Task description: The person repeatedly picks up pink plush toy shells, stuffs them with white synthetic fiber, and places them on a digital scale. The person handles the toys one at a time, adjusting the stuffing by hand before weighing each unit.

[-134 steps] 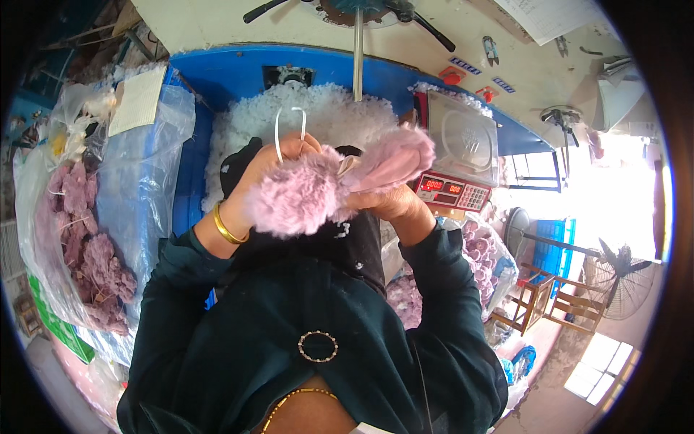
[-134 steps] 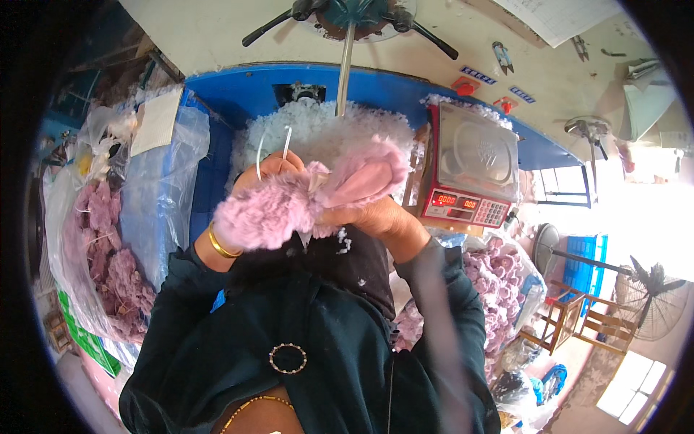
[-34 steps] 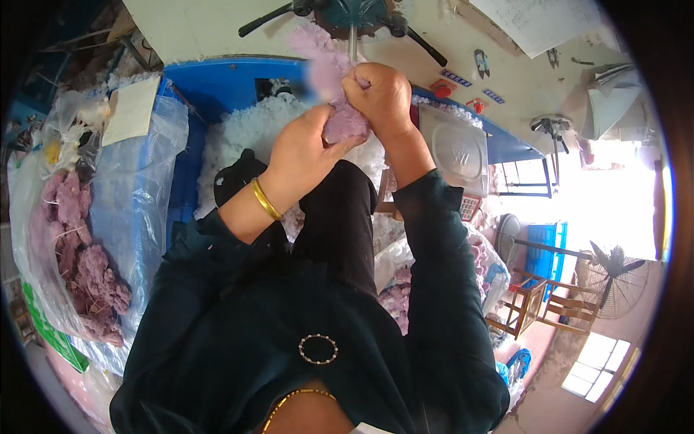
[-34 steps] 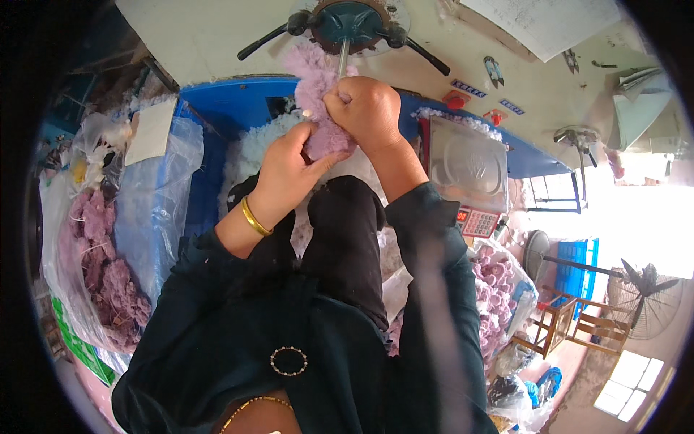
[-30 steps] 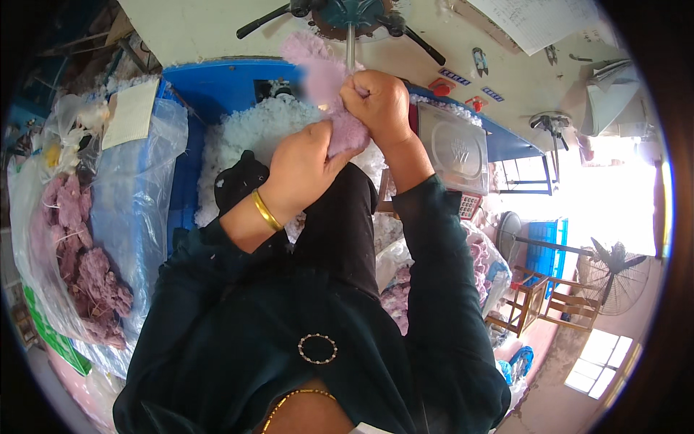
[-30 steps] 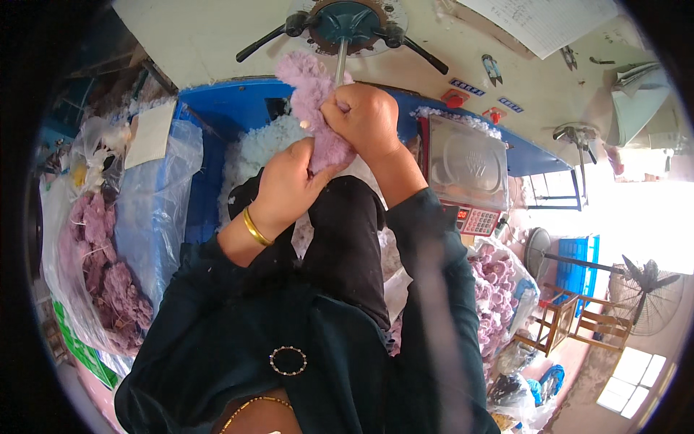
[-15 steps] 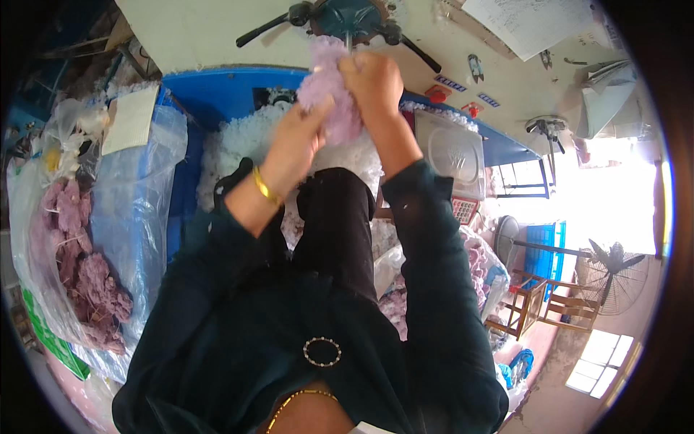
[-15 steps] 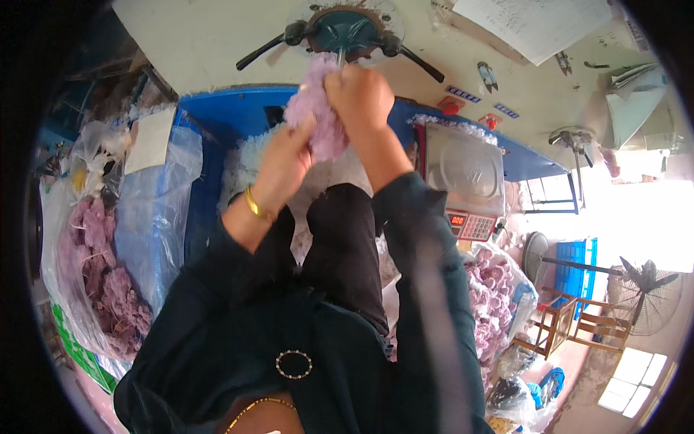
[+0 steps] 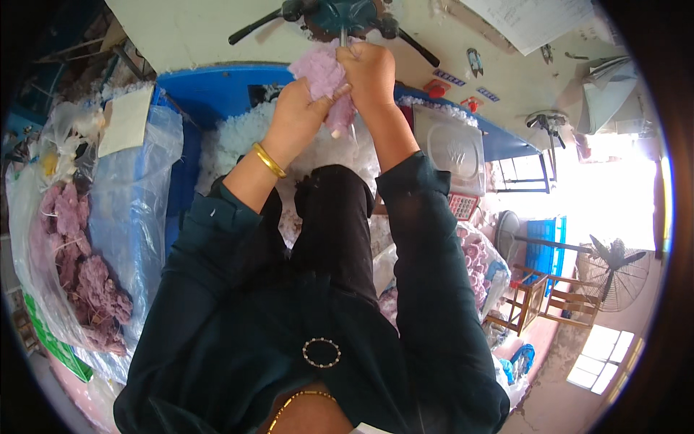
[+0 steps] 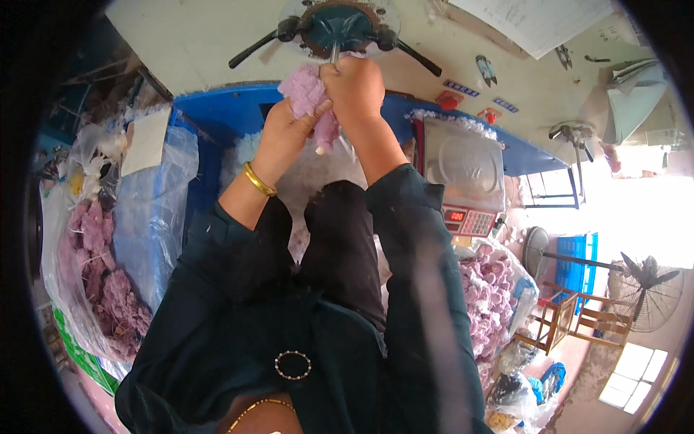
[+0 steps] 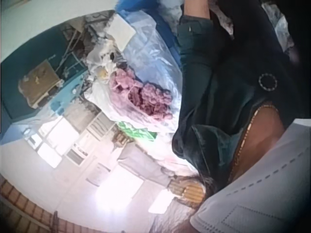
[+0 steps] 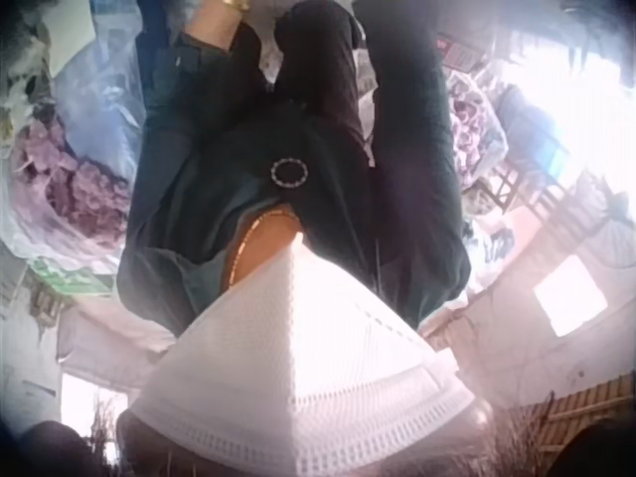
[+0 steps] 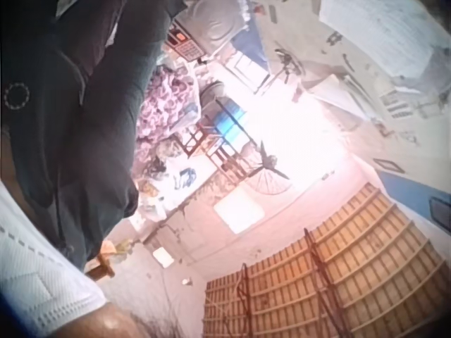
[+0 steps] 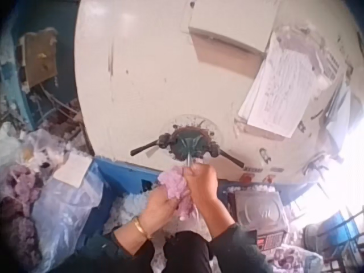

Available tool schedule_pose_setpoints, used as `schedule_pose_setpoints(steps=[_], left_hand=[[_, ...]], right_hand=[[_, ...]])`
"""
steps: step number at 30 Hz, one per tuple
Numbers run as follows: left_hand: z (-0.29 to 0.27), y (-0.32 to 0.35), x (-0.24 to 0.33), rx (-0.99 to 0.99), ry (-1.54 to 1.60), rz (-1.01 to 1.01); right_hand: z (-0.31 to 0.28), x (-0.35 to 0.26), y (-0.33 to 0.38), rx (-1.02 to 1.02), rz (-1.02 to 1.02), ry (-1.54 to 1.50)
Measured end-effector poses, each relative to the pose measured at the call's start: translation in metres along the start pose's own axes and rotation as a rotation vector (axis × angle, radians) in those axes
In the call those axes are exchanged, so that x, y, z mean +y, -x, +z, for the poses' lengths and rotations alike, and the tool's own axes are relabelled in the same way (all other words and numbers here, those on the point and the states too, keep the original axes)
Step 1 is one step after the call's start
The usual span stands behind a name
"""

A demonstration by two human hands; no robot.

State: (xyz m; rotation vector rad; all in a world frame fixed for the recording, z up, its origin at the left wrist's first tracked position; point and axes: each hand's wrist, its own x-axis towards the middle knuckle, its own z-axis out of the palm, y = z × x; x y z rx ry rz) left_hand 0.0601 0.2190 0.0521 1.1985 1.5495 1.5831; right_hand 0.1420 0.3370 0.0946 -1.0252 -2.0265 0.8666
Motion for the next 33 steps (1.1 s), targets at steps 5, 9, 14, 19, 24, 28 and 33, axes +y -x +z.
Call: schedule_pose_setpoints(steps=[5,9,14,19,24,28,33], left_hand=[[0.004,0.054,-0.001,-0.081,0.368,-0.054],[-0.005,0.066,0.018,-0.154,0.957,-0.321],[0.005,0.064,0.028,-0.089,1.093,-0.387],[0.003,0.062,0.033,-0.105,0.935,-0.352],[0.004,0.05,0.012,-0.191,0.795,-0.32],[0.011,0.031,0.013,-0.22,0.382,-0.036],[0.011,0.03,0.01,-0.199,0.24,0.166]], right_hand=[[-0.018,-0.008,0.044,-0.006,-0.195,0.086],[-0.022,-0.005,0.062,0.019,-0.447,-0.184],[-0.023,0.019,0.062,-0.106,-0.323,-0.357],[-0.026,0.019,0.061,-0.112,-0.4,-0.308],[-0.029,0.022,0.056,-0.143,-0.491,-0.228],[-0.026,0.025,0.029,-0.147,-0.673,-0.239],[-0.025,0.022,0.035,-0.119,-0.653,-0.173]])
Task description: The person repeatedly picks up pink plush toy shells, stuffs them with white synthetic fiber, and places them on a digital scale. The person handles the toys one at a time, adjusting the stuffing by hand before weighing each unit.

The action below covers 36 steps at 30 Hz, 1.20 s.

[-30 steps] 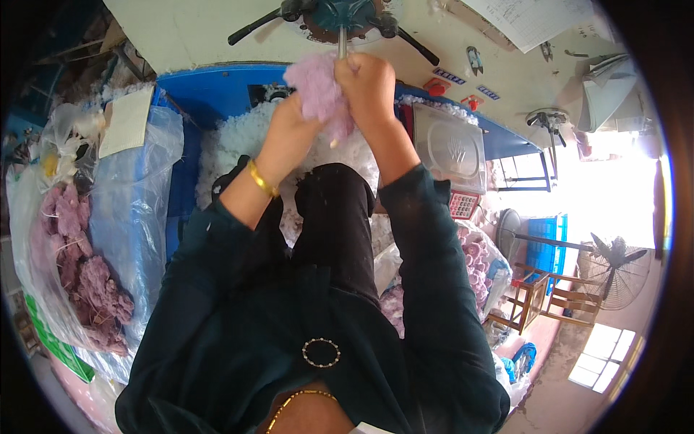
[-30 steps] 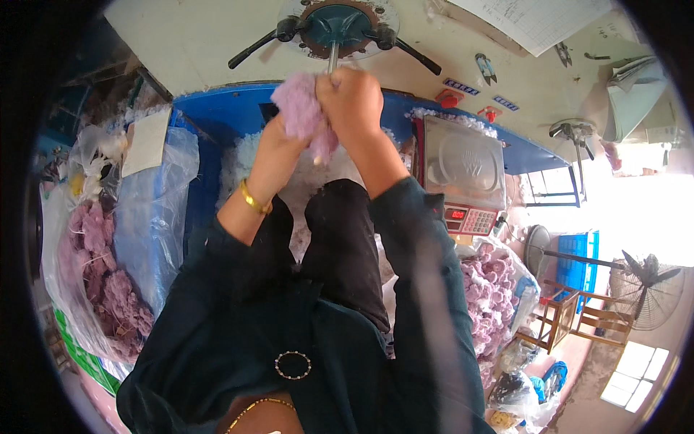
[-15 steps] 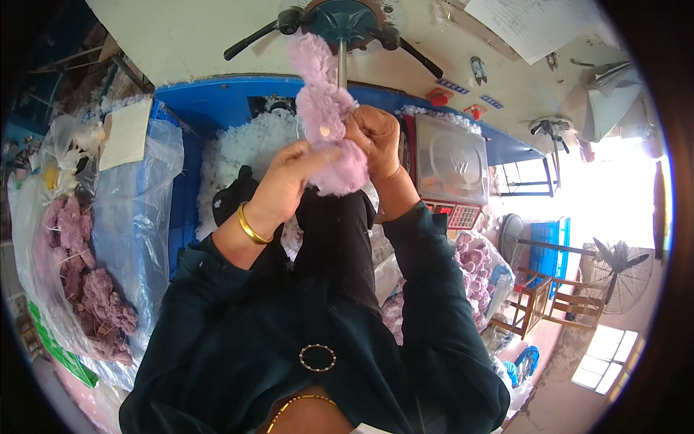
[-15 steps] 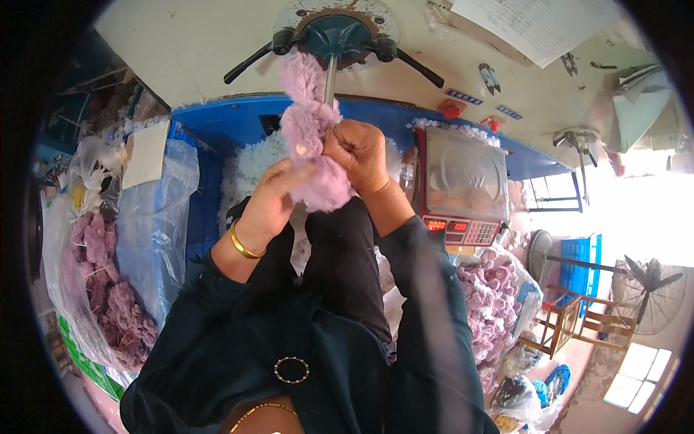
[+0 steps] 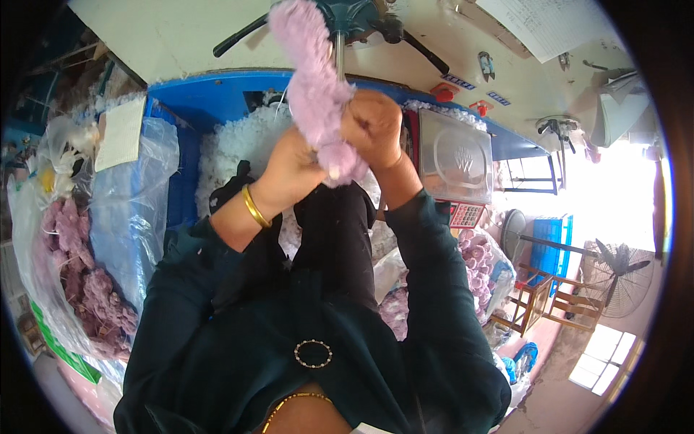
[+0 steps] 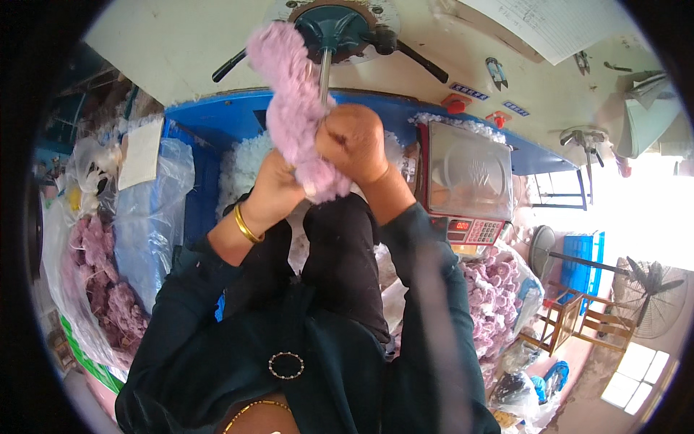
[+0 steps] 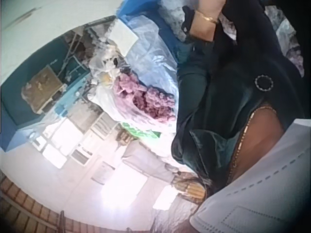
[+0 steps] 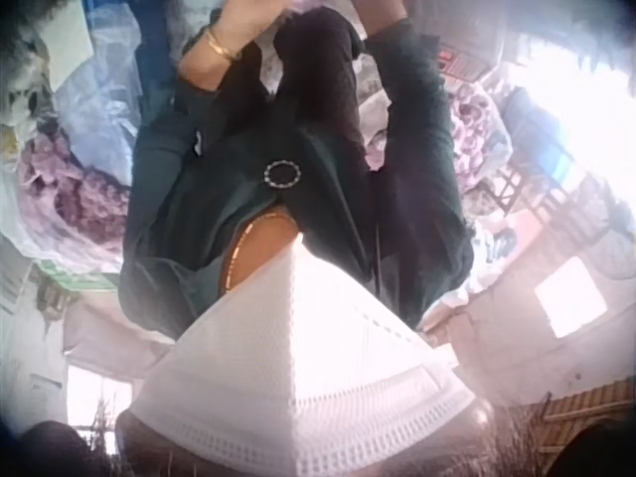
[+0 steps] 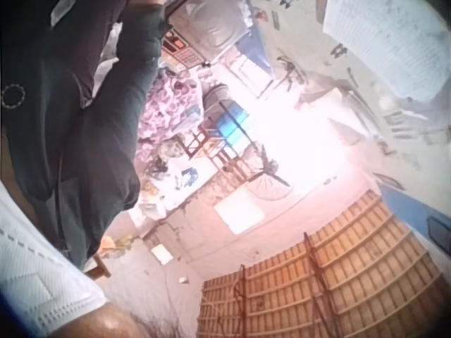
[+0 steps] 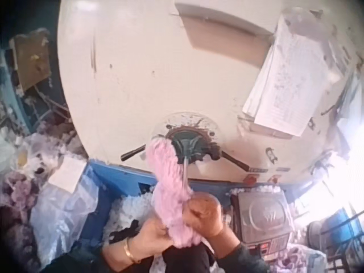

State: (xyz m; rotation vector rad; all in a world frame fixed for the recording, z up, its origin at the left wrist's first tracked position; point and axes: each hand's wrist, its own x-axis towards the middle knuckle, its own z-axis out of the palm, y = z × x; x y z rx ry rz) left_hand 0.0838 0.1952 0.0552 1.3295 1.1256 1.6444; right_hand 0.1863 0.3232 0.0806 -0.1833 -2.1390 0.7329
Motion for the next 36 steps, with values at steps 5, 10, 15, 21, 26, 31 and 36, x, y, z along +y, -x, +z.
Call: schedule_pose_setpoints(steps=[5,10,15,21,26,31,36], left_hand=[[-0.008,-0.019,-0.009,0.037,-0.29,0.016],[-0.016,-0.005,-0.012,-0.015,-0.353,0.082],[-0.012,0.022,0.014,-0.004,0.287,-0.229],[-0.031,0.005,0.022,-0.07,0.428,-0.403],[-0.056,0.012,-0.023,-0.09,1.045,-0.466],[-0.019,-0.002,0.012,-0.243,1.066,-0.64],[0.004,-0.012,-0.017,0.076,1.175,-0.652]], right_hand=[[0.003,0.008,-0.012,0.086,-0.036,0.073],[0.0,-0.008,-0.008,0.039,0.006,0.085],[0.007,-0.051,-0.006,0.09,0.119,0.079],[0.01,-0.04,-0.015,0.057,0.317,0.193],[0.007,-0.051,-0.002,0.025,0.438,-0.01],[-0.017,-0.017,0.017,-0.044,0.595,-0.568],[-0.031,0.009,0.005,-0.323,0.756,-0.858]])
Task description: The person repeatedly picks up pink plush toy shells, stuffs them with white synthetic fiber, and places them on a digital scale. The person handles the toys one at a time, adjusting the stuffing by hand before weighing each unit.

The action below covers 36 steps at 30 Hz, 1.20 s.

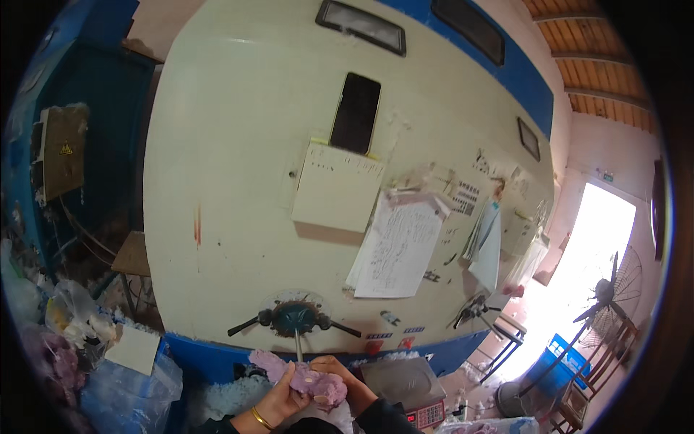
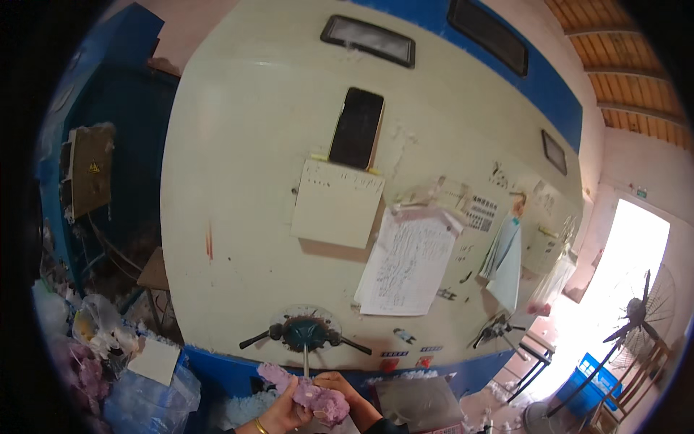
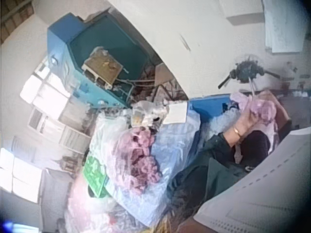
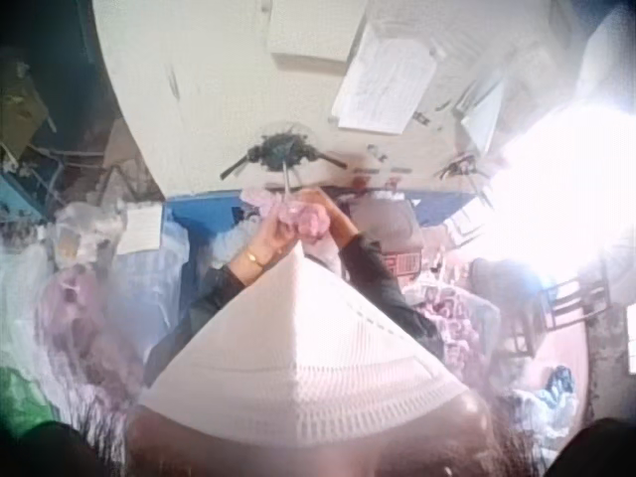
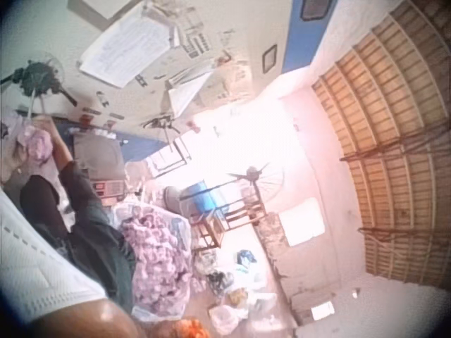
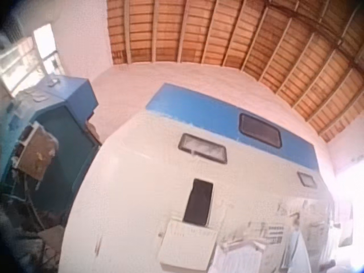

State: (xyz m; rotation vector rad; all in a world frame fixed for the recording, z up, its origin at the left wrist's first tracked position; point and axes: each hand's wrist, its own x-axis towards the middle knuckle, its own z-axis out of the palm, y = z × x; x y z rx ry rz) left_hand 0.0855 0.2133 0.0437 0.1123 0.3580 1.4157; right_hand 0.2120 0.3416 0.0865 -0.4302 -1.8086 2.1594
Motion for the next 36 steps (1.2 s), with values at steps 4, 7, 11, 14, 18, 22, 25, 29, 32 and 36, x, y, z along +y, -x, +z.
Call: schedule_pose_setpoints(steps=[4,7,11,14,18,22,25,29,32,36], left_hand=[[0.013,0.012,-0.019,-0.309,-0.405,0.282],[0.011,0.021,-0.025,-0.212,-0.896,0.671],[-0.014,0.002,0.005,-0.127,-0.737,0.342],[-0.005,0.002,-0.016,0.017,-1.489,0.879],[0.017,0.013,-0.027,0.037,-0.636,0.606],[0.004,0.03,-0.001,-0.03,-0.92,0.508],[0.008,0.035,0.006,-0.103,-1.079,0.52],[0.015,0.025,-0.01,-0.174,-1.415,0.878],[-0.022,-0.001,-0.027,0.043,-1.594,1.043],[0.006,0.042,0.006,0.037,-1.102,0.441]], right_hand=[[-0.03,0.006,-0.008,-0.12,-0.376,0.648],[-0.031,-0.004,-0.005,0.022,0.12,0.652],[0.026,-0.035,0.027,0.044,-0.07,0.772],[0.046,-0.045,0.029,-0.06,-0.017,0.874],[0.049,-0.025,0.015,-0.071,-0.131,0.951],[0.085,0.014,0.031,0.444,-0.161,1.236],[0.064,0.056,0.022,0.577,-0.28,1.273],[0.052,-0.006,0.041,0.1,-0.184,0.779],[0.046,-0.001,0.046,0.221,-0.207,0.868],[0.076,0.039,0.026,0.486,-0.485,1.086]])
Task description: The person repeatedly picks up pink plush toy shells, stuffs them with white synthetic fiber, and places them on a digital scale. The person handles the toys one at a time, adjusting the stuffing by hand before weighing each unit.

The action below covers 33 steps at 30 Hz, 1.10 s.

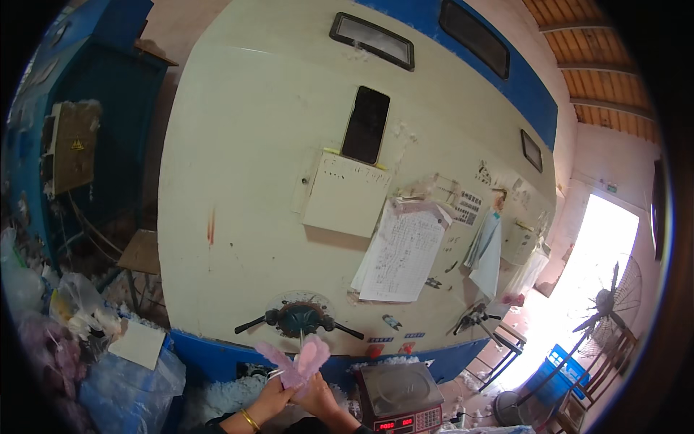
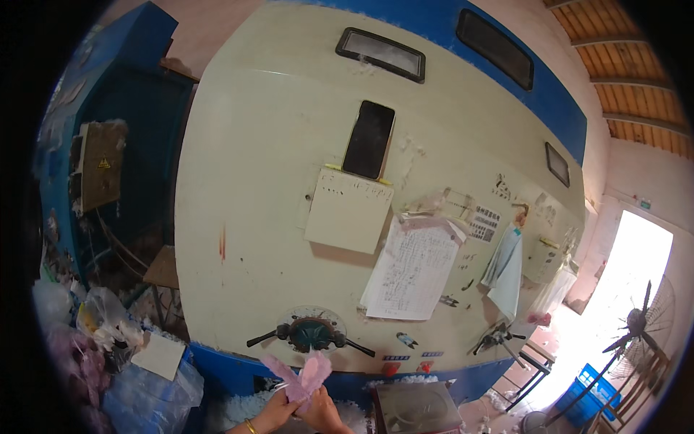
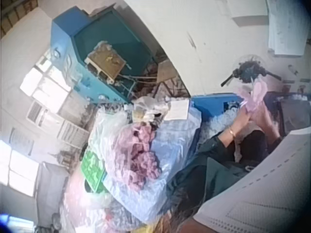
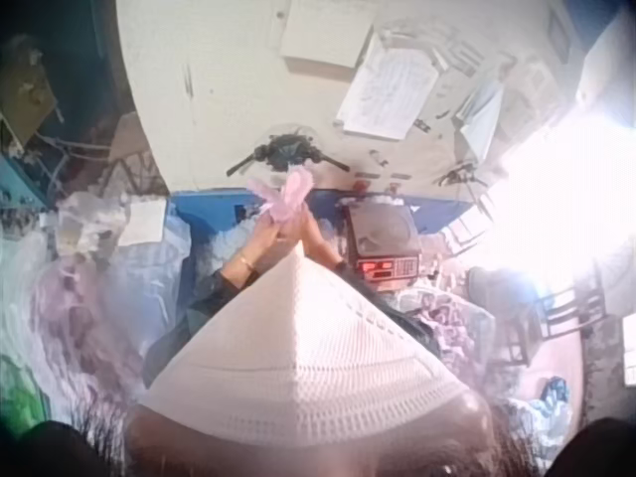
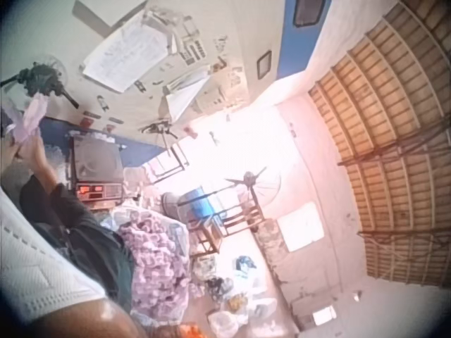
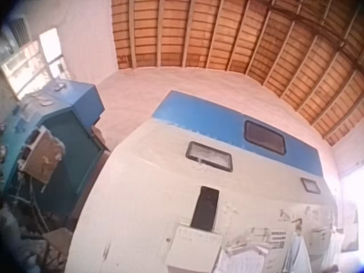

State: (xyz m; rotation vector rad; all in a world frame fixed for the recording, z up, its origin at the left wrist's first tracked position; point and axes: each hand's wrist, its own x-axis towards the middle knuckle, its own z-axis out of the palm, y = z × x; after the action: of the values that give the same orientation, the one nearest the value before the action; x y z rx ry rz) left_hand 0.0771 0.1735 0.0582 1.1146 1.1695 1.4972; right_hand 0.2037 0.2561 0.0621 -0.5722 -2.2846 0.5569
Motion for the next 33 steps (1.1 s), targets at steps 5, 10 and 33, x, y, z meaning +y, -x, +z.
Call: schedule_pose_setpoints(steps=[5,10,33], left_hand=[[0.013,-0.005,-0.006,0.107,-0.488,0.484],[0.009,-0.013,0.03,-0.077,-0.265,-0.118],[-0.013,0.022,-0.011,-0.012,0.214,0.073]], right_hand=[[-0.032,-0.013,-0.006,-0.252,-0.016,-0.348],[0.006,0.027,0.0,0.01,0.073,-0.034],[-0.022,-0.009,-0.036,0.013,0.617,-1.048]])
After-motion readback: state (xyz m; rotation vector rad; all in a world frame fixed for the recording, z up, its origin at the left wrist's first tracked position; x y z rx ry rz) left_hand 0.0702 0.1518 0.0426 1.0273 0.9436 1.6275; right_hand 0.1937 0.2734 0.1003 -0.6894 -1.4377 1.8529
